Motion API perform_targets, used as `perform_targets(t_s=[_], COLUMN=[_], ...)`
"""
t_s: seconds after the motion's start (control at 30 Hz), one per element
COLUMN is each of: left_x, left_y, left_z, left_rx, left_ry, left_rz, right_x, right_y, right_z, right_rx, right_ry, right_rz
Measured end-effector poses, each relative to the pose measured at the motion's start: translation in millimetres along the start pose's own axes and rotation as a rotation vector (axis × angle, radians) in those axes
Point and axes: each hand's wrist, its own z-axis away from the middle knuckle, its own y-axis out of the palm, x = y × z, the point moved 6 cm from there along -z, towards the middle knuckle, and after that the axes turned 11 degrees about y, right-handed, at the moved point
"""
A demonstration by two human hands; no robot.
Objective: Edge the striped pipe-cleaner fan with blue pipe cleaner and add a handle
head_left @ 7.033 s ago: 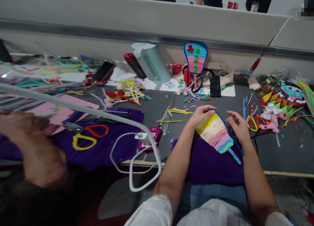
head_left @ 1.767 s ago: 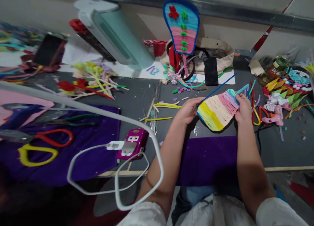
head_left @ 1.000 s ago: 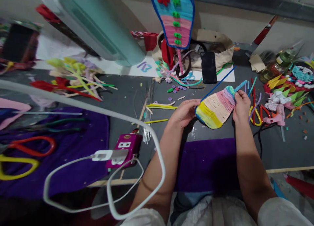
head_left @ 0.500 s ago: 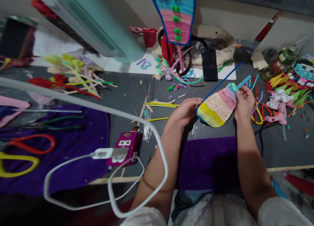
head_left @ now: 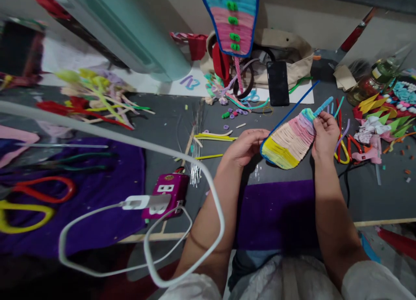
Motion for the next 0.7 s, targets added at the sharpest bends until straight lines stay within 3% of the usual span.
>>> perform_targets(t_s=[0.37, 0.7], left_x=[3.2, 3.0], left_y=[-5.5, 3.7], left_z=[-2.2, 1.0], left_rx=[-0.014, 0.04], left_ry=[0.023, -0.019], left_rz=[-0.064, 0.002], right_x=[0.5, 2.4], right_y=[-0.5, -0.2], right_z=[1.7, 3.0], right_rx=[0.003, 0.003], right_ry=[0.003, -0.003], right_rz=[0.024, 0.048])
